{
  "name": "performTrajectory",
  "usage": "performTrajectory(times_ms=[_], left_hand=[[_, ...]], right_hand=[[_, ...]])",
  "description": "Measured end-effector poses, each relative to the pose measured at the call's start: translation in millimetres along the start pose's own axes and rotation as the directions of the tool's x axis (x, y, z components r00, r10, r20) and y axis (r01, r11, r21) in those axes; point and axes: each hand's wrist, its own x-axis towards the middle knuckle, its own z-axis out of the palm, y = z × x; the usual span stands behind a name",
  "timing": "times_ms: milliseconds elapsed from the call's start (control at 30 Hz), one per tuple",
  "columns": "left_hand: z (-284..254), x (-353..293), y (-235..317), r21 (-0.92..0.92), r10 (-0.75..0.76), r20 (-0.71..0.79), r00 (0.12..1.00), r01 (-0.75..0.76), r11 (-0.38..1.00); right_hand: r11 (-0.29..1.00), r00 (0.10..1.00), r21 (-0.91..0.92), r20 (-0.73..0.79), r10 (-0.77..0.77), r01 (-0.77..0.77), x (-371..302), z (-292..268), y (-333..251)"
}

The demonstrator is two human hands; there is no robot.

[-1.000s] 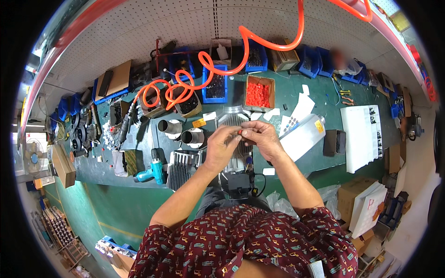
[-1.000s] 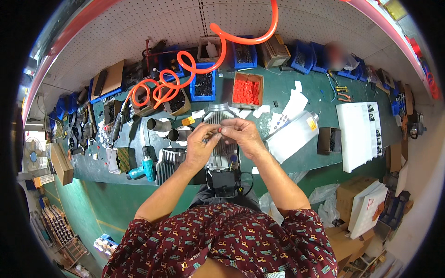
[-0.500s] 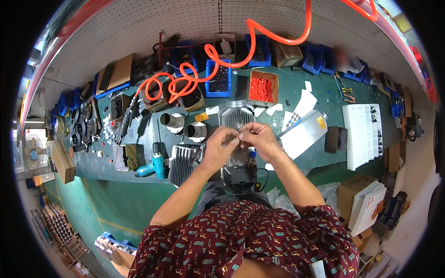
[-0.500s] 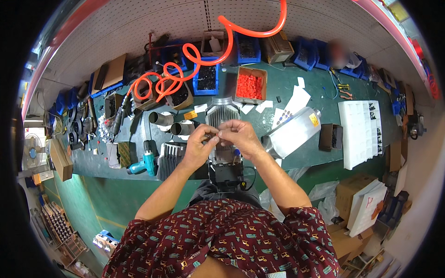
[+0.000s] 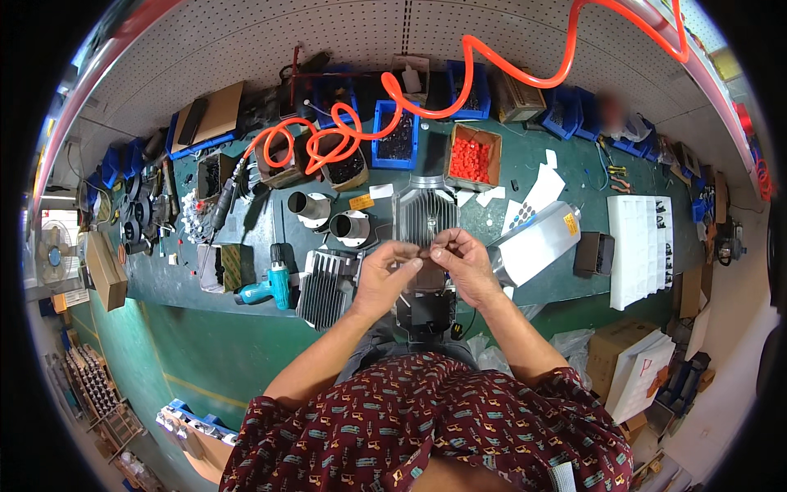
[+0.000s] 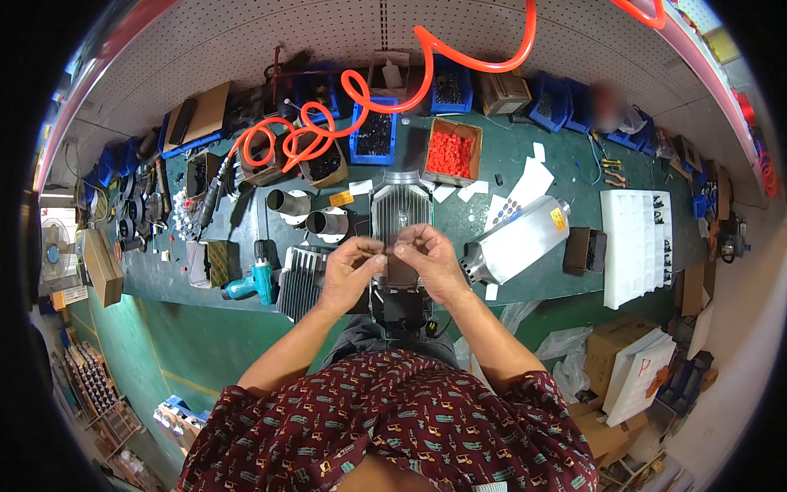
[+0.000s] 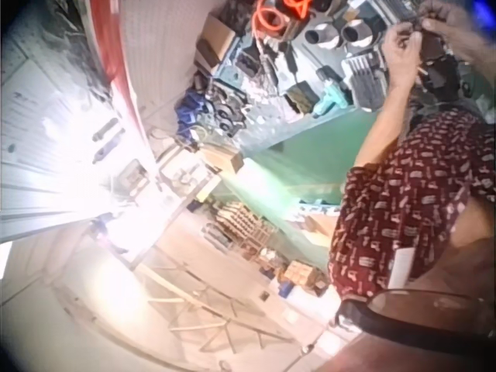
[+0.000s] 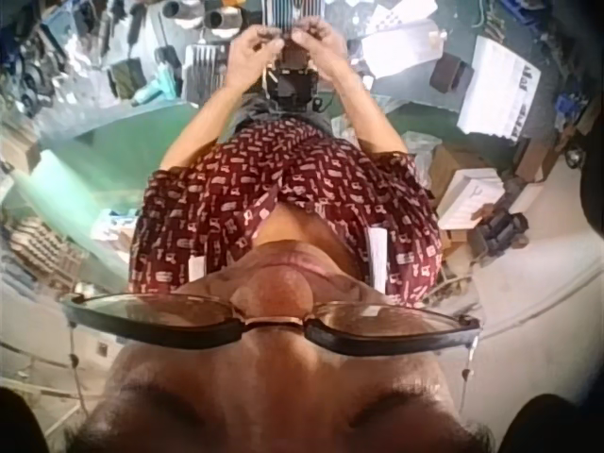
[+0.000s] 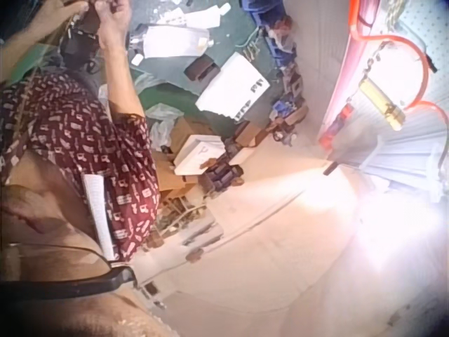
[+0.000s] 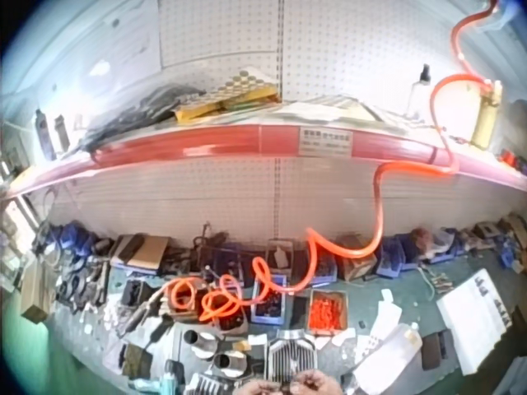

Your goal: The person applies a label to a silver metal casing, then attaches a black plastic component to a finned heat sink. They insert a screw and use a cordless drill to fasten the assembly, then attach the casing to the heat sink and secure it with additional screws.

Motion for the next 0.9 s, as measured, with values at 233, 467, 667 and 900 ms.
performTrajectory(times_ms=[233,467,667,900], left_hand=[[-7.5,11.0,28.4,0.379,0.224,0.281,0.933,-0.322,0.868],[-13.0,6.3,23.6,0.29,0.108,0.271,0.956,-0.188,0.938],[-16.6,4.3,19.8,0.197,-0.034,0.239,0.971,-0.014,0.98],[-35.2,28.7,13.7,-0.146,-0.28,0.251,0.926,0.323,0.935]], right_hand=[[0.974,0.961,-0.03,0.157,0.226,-0.224,2.3,-8.7,-13.0],[0.925,0.915,0.081,0.203,0.349,-0.371,-2.5,-6.1,-12.5],[0.918,0.906,0.043,0.187,0.38,-0.394,2.9,-4.1,-11.9],[0.846,0.965,-0.532,0.207,0.162,-0.028,38.2,5.4,-28.2]])
